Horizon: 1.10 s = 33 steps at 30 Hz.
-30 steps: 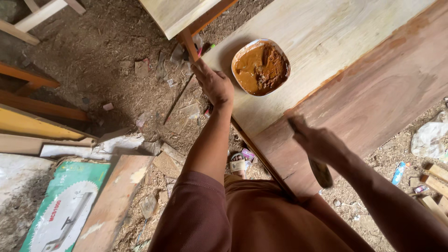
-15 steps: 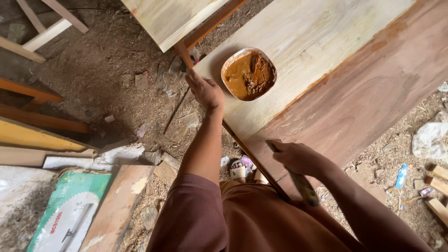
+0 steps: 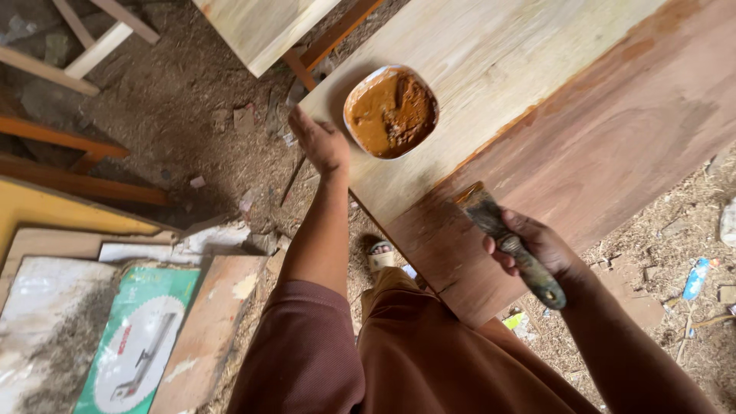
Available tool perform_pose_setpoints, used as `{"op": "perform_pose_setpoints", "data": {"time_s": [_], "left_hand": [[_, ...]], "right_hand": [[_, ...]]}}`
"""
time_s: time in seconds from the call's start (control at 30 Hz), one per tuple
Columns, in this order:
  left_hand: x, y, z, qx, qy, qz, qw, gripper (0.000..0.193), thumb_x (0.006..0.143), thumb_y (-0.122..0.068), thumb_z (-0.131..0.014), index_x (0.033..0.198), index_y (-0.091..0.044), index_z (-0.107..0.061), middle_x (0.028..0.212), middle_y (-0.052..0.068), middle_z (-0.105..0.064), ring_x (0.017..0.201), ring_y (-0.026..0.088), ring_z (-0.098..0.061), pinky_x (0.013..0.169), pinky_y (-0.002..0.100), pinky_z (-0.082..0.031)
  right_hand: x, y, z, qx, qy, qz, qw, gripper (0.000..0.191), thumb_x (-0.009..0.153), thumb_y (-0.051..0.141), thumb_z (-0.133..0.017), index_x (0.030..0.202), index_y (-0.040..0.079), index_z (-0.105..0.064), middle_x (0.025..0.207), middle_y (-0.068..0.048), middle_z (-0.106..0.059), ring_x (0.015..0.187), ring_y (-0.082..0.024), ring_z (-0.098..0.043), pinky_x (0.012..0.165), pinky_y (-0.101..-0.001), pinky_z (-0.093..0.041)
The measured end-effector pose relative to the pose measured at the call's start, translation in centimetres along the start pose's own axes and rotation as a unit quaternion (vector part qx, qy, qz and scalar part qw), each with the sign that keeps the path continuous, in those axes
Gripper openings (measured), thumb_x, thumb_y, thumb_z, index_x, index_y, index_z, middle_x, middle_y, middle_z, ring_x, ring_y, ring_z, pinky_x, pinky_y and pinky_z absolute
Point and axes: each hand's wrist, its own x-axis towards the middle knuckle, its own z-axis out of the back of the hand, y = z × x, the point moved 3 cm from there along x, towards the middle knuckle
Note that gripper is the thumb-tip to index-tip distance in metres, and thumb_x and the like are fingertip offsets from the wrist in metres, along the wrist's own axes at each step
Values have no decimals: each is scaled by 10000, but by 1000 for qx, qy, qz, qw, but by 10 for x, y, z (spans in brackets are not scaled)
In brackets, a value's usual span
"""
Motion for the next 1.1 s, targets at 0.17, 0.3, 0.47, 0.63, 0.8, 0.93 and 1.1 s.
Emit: {"op": "perform_pose_setpoints", "data": {"time_s": [0.17, 0.3, 0.47, 0.63, 0.8, 0.93, 1.1], "left_hand": [[6, 0, 2, 20, -58, -68, 996, 618, 1016, -64, -495, 1584, -15, -257, 1641, 306, -244, 1528, 454, -288, 1254, 524, -287], [16, 3, 8, -10, -67, -123, 990, 639, 990, -28, -484, 1592, -30, -270, 1635, 278, -299, 1549, 457, -275, 1271, 516, -271], [62, 16, 24, 65, -36, -162, 984, 659, 936, -26, -544, 1555, -52, -319, 1643, 291, -262, 1510, 453, -263, 1163, 619, -211], [126, 6, 19, 65, 62, -332, 939, 603, 1003, -136, -554, 1566, -75, -350, 1584, 214, -445, 1483, 377, -418, 1224, 579, -298], [134, 4, 8, 78, 79, -373, 921, 534, 1044, -231, -539, 1529, -73, -379, 1484, 206, -571, 1347, 349, -573, 1114, 457, -461], [135, 1, 8, 95, 116, -340, 928, 526, 1031, -241, -542, 1510, -75, -402, 1390, 190, -634, 1236, 344, -631, 1010, 450, -512], [135, -4, 8, 69, 102, -373, 920, 533, 1021, -218, -544, 1514, -70, -407, 1366, 187, -651, 1215, 341, -645, 1003, 460, -518]], "right_hand": [[10, -12, 5, -77, -52, -4, 996, 493, 1025, 410, -455, 1314, 18, -531, 843, -120, -696, 621, -161, -630, 506, -298, -557], [26, -15, -6, -301, -78, 69, 948, 468, 1043, 313, -488, 1412, 42, -585, 850, -113, -679, 658, -193, -617, 557, -344, -580], [42, -15, -42, -645, -194, 238, 700, 546, 923, 187, -666, 1456, 231, -557, 909, -109, -670, 776, -250, -678, 690, -427, -572], [63, -21, -73, -744, -253, 162, 597, 585, 918, 262, -667, 1482, 302, -513, 957, -106, -653, 798, -254, -654, 662, -397, -595], [75, -15, -87, -791, -301, 63, 530, 531, 991, 324, -584, 1504, 414, -480, 1000, -56, -647, 779, -199, -627, 582, -304, -612], [78, 2, -94, -807, -298, 97, 501, 565, 938, 382, -595, 1488, 409, -471, 910, -65, -619, 819, -202, -621, 597, -344, -582], [86, 9, -94, -804, -303, 76, 506, 537, 961, 343, -573, 1487, 408, -484, 890, -69, -606, 773, -208, -611, 572, -333, -571]]}}
